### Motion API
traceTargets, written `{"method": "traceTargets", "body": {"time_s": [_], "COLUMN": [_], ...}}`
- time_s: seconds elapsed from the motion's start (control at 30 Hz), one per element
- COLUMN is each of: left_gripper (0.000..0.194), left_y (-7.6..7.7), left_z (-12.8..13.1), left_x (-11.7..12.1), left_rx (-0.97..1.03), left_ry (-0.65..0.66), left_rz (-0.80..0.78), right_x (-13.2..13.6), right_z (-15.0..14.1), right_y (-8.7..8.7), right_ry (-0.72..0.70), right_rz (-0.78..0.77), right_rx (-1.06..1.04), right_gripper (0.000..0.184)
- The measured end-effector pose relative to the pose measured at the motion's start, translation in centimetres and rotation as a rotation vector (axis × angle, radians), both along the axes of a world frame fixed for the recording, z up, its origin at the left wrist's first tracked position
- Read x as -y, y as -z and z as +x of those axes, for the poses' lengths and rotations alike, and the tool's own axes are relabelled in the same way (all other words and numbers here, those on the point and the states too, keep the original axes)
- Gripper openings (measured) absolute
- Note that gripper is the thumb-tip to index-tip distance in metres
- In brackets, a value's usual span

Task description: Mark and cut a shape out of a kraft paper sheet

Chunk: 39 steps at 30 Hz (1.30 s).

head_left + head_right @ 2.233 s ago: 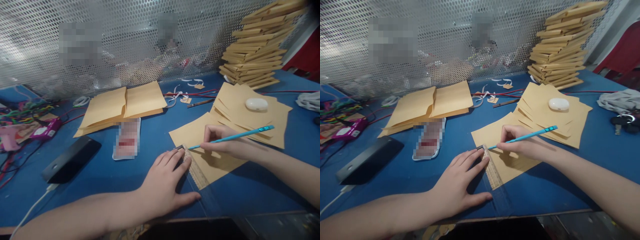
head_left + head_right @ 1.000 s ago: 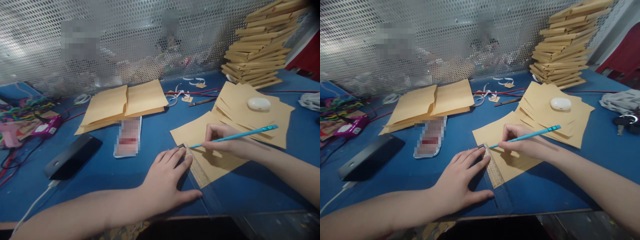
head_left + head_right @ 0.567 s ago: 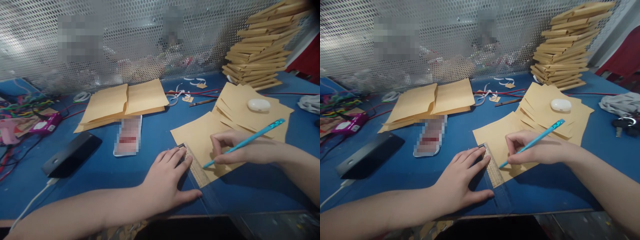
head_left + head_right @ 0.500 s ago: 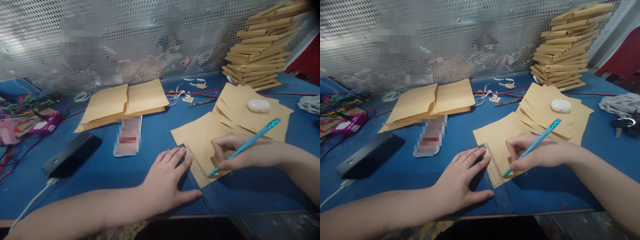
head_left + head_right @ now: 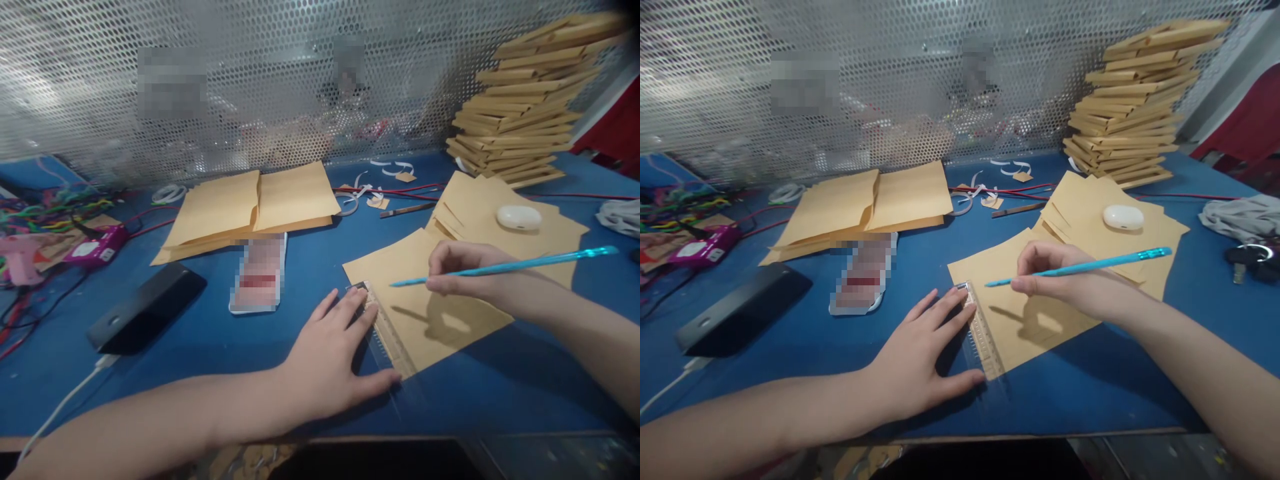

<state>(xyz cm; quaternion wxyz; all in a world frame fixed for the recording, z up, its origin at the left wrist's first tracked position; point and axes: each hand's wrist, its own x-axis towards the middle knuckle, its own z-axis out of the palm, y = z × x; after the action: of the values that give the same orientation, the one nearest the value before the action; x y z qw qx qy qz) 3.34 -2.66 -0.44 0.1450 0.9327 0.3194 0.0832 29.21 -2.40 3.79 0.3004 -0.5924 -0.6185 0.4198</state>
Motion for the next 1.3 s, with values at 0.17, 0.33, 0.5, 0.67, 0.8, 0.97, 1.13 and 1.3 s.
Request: {"method": "traceTargets", "body": {"time_s": [0.17, 0.33, 0.5, 0.67, 0.8, 0.97, 1.13, 1.3], "left_gripper": [0.085, 0.084, 0.084, 0.085, 0.086, 0.086, 0.085, 0.085], "left_y": [0.1, 0.3, 0.3, 0.3, 0.4, 0.4, 0.5, 0.4], "left_z": [0.1, 0.3, 0.6, 0.8, 0.9, 0.9, 0.9, 0.9], "left_x": [-1.2, -2.4, -2.7, -2.9, -3.1, -3.1, -3.0, -3.1], "left_rx": [-0.028, -0.034, -0.051, -0.061, -0.058, -0.067, -0.06, -0.072], "left_ry": [-0.049, -0.077, -0.073, -0.077, -0.073, -0.072, -0.075, -0.083], "left_rz": [0.023, 0.034, 0.019, -0.007, -0.014, -0.02, -0.012, -0.022], "right_x": [-0.6, -0.6, -0.7, -1.1, -1.3, -1.1, -0.9, -0.9], "right_z": [-0.8, -1.3, -1.6, -1.6, -1.5, -1.9, -2.0, -2.0], "right_y": [0.9, 1.9, 2.7, 3.7, 4.1, 3.7, 3.3, 3.1], "right_ry": [0.121, 0.101, 0.102, 0.129, 0.127, 0.121, 0.11, 0.096], "right_rz": [0.002, 0.036, 0.098, 0.105, 0.095, 0.11, 0.096, 0.115], "right_rx": [-0.073, -0.166, -0.215, -0.123, -0.128, -0.126, -0.079, -0.034], "right_gripper": [0.03, 0.026, 0.024, 0.028, 0.029, 0.029, 0.027, 0.026]}}
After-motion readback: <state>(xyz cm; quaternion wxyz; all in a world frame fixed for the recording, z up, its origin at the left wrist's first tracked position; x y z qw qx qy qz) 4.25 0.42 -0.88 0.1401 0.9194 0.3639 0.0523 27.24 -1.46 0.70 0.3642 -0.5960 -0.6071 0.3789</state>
